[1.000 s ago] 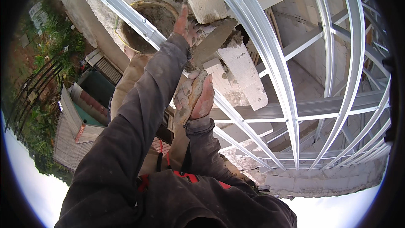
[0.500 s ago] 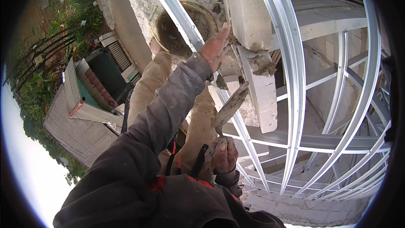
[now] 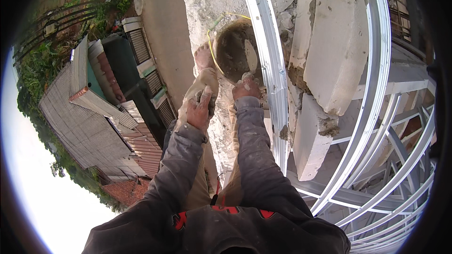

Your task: The person installs white rectangular panels into a curved metal roof frame. They lift each panel, align it between the metal ribs, and press it into place. The person also applies a gray paste-like material to the frame and panels using a trowel and their hands.

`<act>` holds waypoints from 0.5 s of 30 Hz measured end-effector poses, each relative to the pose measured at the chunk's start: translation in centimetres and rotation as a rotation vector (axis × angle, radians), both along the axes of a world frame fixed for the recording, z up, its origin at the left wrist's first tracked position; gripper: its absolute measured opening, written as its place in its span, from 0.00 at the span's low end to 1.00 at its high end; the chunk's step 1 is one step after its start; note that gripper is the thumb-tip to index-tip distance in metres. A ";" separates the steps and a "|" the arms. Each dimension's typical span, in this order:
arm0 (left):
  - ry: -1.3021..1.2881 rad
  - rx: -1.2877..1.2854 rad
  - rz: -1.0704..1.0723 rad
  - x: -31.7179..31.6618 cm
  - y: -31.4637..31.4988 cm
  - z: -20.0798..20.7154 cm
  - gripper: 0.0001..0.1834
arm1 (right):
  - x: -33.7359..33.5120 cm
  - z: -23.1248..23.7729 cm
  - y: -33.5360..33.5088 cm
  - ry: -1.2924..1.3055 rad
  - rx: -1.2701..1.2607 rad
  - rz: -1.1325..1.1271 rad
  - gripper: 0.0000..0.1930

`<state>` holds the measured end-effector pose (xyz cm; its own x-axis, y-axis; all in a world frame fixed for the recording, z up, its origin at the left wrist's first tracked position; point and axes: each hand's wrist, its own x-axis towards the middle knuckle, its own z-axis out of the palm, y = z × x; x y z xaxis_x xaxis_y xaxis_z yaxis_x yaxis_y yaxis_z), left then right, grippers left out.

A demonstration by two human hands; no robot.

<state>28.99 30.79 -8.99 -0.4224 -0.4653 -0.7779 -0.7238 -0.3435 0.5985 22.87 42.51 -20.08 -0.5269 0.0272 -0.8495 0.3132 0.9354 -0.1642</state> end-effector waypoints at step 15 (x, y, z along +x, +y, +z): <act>-0.028 0.065 0.027 -1.8 -1.0 -0.9 0.19 | 0.1 -10.0 -1.1 0.126 -0.383 -0.222 0.18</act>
